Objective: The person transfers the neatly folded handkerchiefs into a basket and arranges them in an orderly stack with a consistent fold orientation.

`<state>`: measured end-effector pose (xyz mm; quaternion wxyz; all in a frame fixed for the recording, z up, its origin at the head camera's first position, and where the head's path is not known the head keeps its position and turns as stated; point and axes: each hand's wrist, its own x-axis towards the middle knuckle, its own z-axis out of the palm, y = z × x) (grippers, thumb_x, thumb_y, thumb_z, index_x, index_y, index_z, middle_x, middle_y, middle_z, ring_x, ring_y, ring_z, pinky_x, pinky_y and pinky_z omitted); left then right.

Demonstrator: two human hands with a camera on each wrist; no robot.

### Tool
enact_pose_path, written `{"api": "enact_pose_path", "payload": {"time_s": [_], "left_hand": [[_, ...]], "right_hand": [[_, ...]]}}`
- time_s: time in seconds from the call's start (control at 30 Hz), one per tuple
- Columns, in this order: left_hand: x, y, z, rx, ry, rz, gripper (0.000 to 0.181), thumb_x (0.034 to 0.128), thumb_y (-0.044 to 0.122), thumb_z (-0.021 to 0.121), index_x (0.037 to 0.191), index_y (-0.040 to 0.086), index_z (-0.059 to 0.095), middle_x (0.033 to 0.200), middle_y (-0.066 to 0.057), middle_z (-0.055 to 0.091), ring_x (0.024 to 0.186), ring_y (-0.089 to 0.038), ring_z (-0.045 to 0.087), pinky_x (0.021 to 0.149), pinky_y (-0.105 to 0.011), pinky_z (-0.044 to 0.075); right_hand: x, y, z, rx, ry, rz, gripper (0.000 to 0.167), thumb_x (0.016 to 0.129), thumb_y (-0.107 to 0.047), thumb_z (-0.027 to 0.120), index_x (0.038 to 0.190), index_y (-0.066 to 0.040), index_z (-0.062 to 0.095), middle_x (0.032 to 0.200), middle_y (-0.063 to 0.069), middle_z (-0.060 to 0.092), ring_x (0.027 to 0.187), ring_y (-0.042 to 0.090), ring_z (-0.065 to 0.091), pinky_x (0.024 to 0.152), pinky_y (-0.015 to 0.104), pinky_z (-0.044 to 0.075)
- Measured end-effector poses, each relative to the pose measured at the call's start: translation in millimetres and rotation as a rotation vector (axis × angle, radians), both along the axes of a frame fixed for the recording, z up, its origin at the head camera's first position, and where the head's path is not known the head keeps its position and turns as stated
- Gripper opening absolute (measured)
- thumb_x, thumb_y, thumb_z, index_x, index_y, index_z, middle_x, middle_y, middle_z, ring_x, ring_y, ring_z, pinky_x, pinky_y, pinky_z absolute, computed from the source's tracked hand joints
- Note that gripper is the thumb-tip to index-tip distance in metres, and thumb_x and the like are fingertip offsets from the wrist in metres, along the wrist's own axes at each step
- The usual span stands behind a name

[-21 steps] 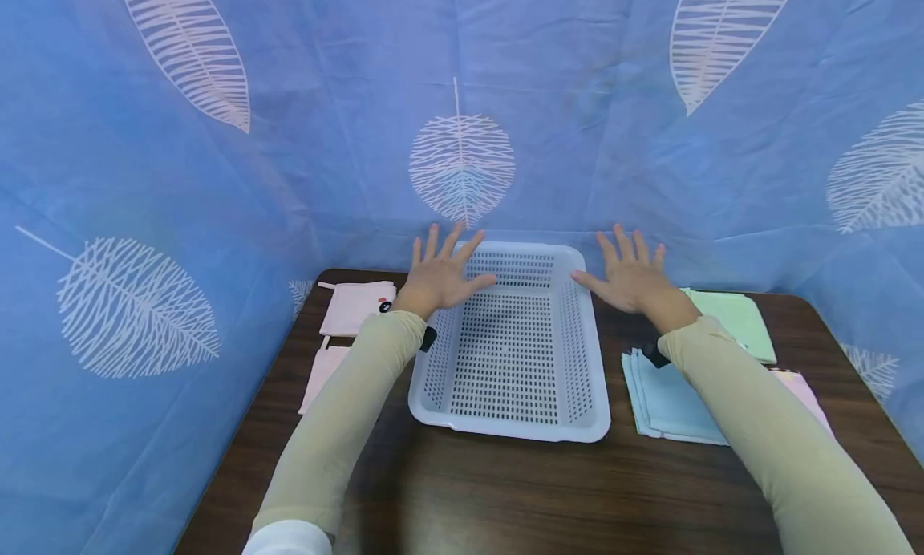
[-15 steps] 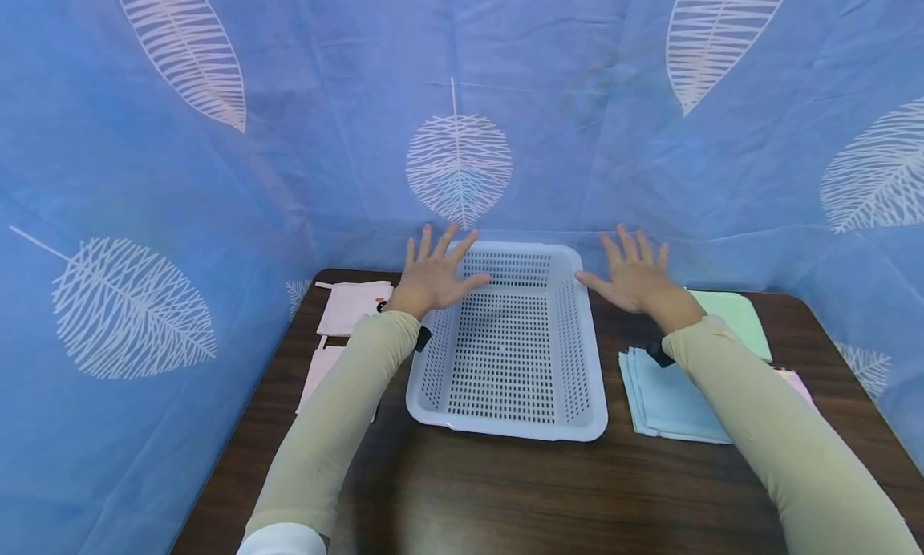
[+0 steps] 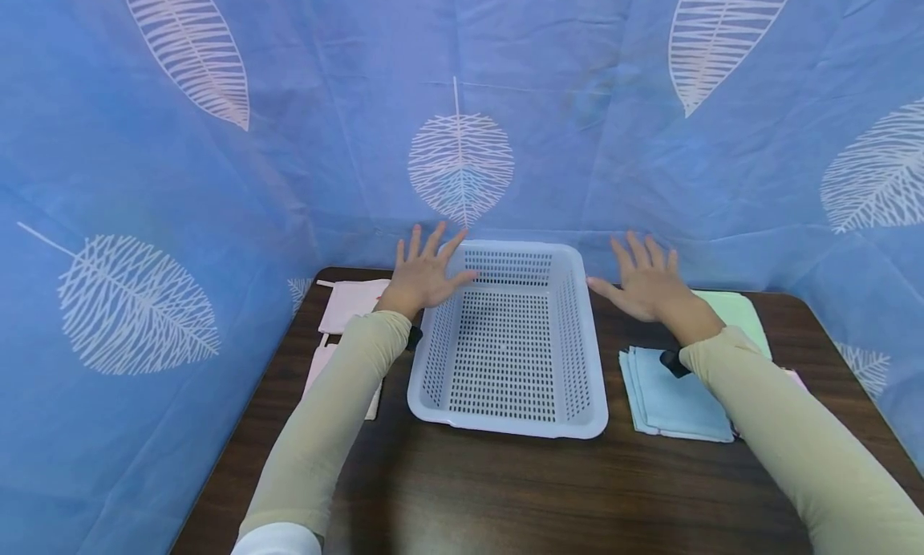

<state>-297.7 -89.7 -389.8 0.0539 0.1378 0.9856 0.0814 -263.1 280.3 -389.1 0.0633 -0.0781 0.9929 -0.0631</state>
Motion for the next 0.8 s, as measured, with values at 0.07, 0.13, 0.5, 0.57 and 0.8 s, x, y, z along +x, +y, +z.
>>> {"api": "enact_pose_path", "payload": {"time_s": [0.07,0.13,0.5,0.57,0.8], "left_hand": [[-0.4,-3.0,-0.8,0.006,-0.002,0.005,0.078,0.0979,0.078,0.027,0.161,0.048,-0.006,0.174,0.005,-0.013,0.159,-0.039,-0.016,0.126,-0.065,-0.002],[-0.9,-5.4,-1.7,0.01,-0.008,0.01,0.078,0.0973,0.079,0.026,0.161,0.048,-0.006,0.173,0.006,-0.015,0.159,-0.039,-0.017,0.126,-0.065,-0.003],[3.6,-13.6,-3.3,0.001,0.024,0.003,0.075,0.1002,0.074,0.026,0.163,0.044,-0.001,0.174,0.003,-0.01,0.16,-0.041,-0.011,0.126,-0.065,0.001],[3.7,-14.3,-4.0,-0.002,0.026,-0.012,0.074,0.1008,0.073,0.026,0.163,0.044,-0.001,0.174,0.004,-0.011,0.16,-0.041,-0.011,0.126,-0.065,0.002],[5.8,-16.4,-8.4,0.001,0.037,-0.076,0.073,0.1012,0.073,0.025,0.163,0.044,0.001,0.174,0.008,-0.01,0.16,-0.041,-0.012,0.126,-0.066,0.002]], "right_hand": [[2.3,0.5,-0.6,0.002,-0.003,0.001,0.098,0.101,-0.071,0.032,0.164,-0.004,0.001,0.169,0.028,-0.007,0.153,0.057,-0.005,0.116,0.079,-0.004],[4.3,1.7,-1.2,0.0,-0.004,-0.002,0.097,0.101,-0.071,0.032,0.164,-0.004,0.002,0.169,0.029,-0.007,0.153,0.057,-0.004,0.116,0.079,-0.004],[9.4,14.9,-3.3,-0.03,-0.025,-0.02,0.1,0.1,-0.074,0.029,0.164,-0.003,0.002,0.168,0.031,-0.008,0.151,0.06,-0.004,0.116,0.079,-0.002],[10.4,16.8,-3.9,-0.029,-0.024,-0.02,0.1,0.1,-0.074,0.029,0.164,-0.003,0.003,0.168,0.031,-0.007,0.151,0.06,-0.004,0.115,0.079,-0.001],[15.4,22.1,-6.4,-0.028,-0.018,-0.025,0.101,0.099,-0.074,0.03,0.164,-0.001,0.004,0.167,0.033,-0.005,0.15,0.061,-0.002,0.116,0.079,-0.001]]}}
